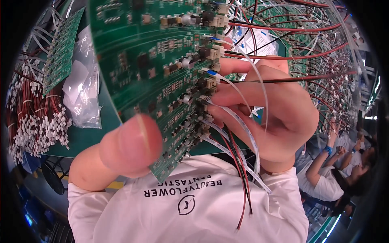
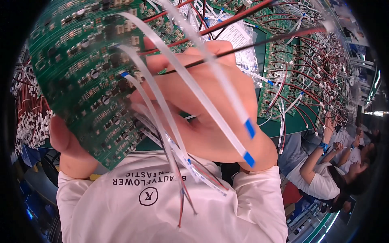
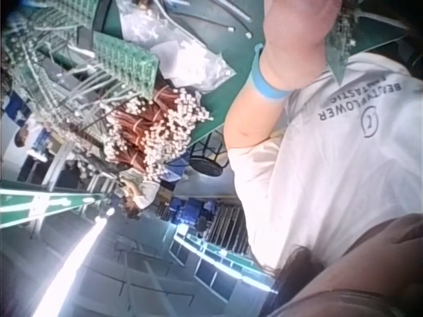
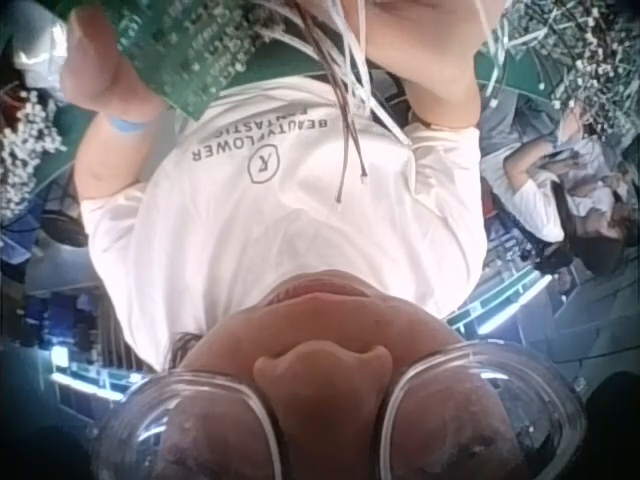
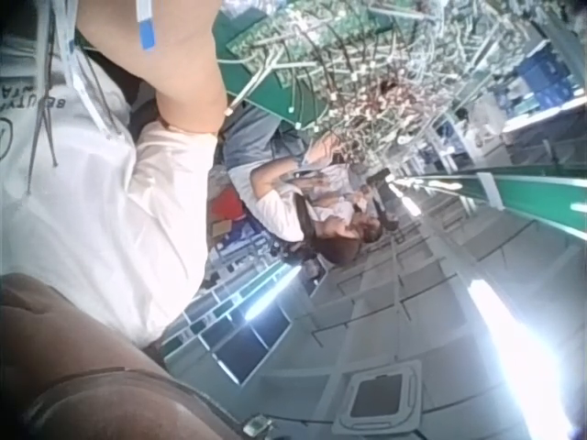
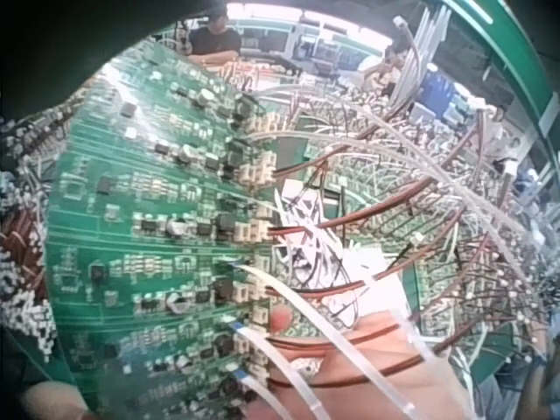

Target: The person plugs ribbon cables and wire connectors into the ports on a panel of circuit boards by hand, then places the assembled board panel onto the workbench.

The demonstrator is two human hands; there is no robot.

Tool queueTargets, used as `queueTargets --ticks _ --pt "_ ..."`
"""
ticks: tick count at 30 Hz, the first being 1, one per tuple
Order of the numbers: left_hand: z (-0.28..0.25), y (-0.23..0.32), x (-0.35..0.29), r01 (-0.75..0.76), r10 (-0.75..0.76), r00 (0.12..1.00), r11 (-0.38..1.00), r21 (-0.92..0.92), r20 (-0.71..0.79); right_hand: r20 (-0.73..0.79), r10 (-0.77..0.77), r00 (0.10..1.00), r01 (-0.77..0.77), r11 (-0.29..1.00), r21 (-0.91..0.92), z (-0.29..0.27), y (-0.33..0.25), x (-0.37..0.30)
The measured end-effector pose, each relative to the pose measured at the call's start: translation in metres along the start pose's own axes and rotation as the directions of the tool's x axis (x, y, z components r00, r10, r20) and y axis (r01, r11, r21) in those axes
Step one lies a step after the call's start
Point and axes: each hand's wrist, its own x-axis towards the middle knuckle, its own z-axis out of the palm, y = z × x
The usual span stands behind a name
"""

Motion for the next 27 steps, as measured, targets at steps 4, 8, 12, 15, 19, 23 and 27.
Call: queueTargets --ticks 4,8,12,15,19,23,27 --pt "0.004 -0.001 0.013 -0.002 0.006 0.985 1.0 0.023 -0.173 -0.017 -0.067 0.998 0.062 0.979 -0.194 0.003 -0.006 -0.002" --pt "0.014 -0.01 0.02 0.006 0.008 0.942 0.999 0.042 -0.336 -0.009 -0.072 0.997 0.068 0.966 -0.248 0.005 -0.004 -0.005" --pt "0.023 -0.015 0.018 0.013 0.019 0.874 0.998 0.063 -0.486 -0.03 -0.042 0.999 0.033 0.967 -0.251 0.009 -0.008 -0.006" --pt "0.027 -0.012 0.022 0.023 0.027 0.809 0.997 0.076 -0.587 -0.015 -0.016 1.0 0.012 0.967 -0.255 0.006 -0.007 -0.006" --pt "0.029 0.001 0.001 0.033 0.046 0.699 0.995 0.096 -0.713 -0.116 -0.042 0.992 0.035 0.997 -0.064 0.009 -0.001 -0.005" --pt "0.029 0.012 -0.017 0.038 0.068 0.647 0.992 0.122 -0.759 -0.032 -0.046 0.998 0.042 0.995 -0.095 0.006 -0.007 -0.006" --pt "0.022 0.008 -0.035 0.048 0.106 0.688 0.98 0.191 -0.718 -0.09 0.094 0.991 -0.093 0.995 0.018 0.009 -0.008 -0.011"
